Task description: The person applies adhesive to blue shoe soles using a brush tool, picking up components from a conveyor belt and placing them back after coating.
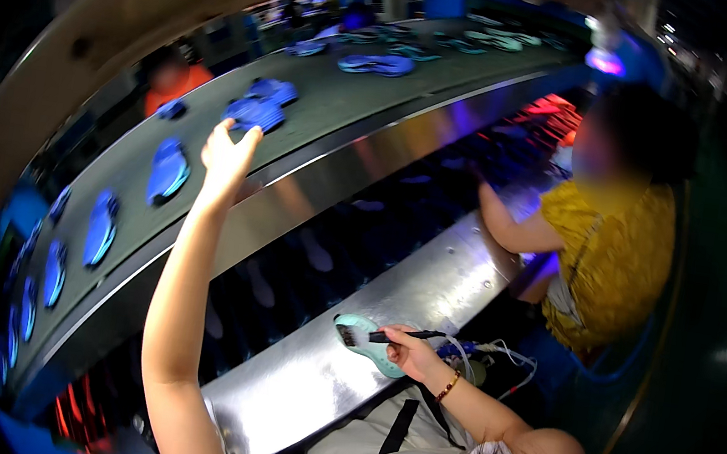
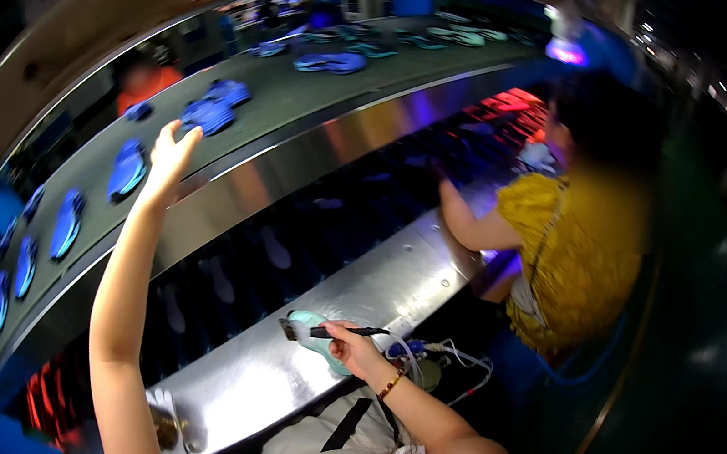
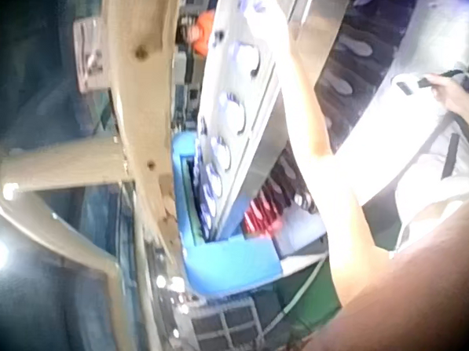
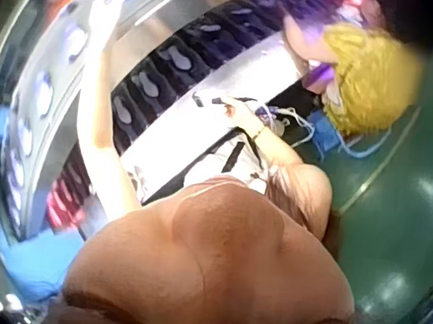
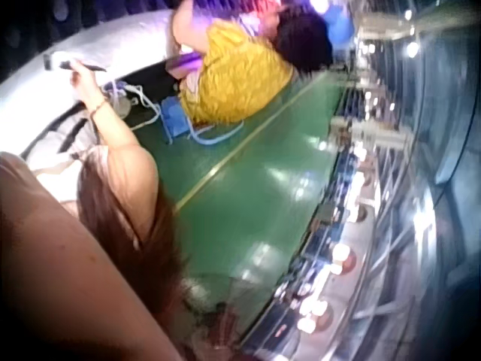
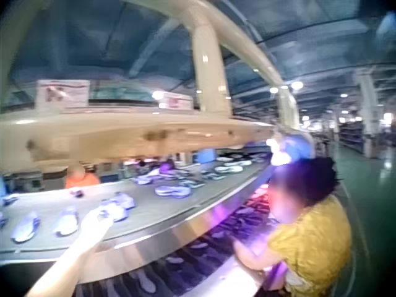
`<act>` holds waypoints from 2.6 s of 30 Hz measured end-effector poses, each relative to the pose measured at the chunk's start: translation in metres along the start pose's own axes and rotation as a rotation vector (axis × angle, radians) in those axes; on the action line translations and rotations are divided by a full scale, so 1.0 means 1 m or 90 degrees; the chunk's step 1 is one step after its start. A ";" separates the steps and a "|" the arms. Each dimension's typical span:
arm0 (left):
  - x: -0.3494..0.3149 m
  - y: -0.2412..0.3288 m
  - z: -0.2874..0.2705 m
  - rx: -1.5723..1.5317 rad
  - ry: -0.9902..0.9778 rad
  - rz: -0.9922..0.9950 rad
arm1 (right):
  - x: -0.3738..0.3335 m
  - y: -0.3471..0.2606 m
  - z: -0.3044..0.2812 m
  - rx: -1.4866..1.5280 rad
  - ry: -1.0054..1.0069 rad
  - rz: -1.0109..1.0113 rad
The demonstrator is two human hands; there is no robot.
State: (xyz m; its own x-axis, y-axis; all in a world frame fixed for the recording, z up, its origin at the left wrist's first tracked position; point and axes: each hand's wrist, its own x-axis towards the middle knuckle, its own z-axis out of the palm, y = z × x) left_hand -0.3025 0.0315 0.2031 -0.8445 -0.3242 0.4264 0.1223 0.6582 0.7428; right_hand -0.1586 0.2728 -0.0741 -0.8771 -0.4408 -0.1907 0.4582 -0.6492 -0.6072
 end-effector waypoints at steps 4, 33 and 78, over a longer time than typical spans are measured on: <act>0.042 0.019 0.045 0.317 0.133 0.252 | -0.001 -0.010 -0.005 -0.033 0.028 -0.013; 0.073 -0.018 0.077 0.079 -0.128 0.333 | 0.021 0.020 -0.032 -0.018 0.080 0.058; -0.331 -0.171 0.026 -1.006 -0.200 -0.523 | 0.019 -0.032 0.006 -0.083 -0.035 -0.123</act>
State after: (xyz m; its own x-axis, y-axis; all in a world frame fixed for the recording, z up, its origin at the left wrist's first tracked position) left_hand -0.0574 0.0435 -0.0781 -0.9724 0.0519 -0.2276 -0.1643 -0.8449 0.5090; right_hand -0.1890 0.2814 -0.0534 -0.9359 -0.3517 -0.0207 0.2567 -0.6406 -0.7237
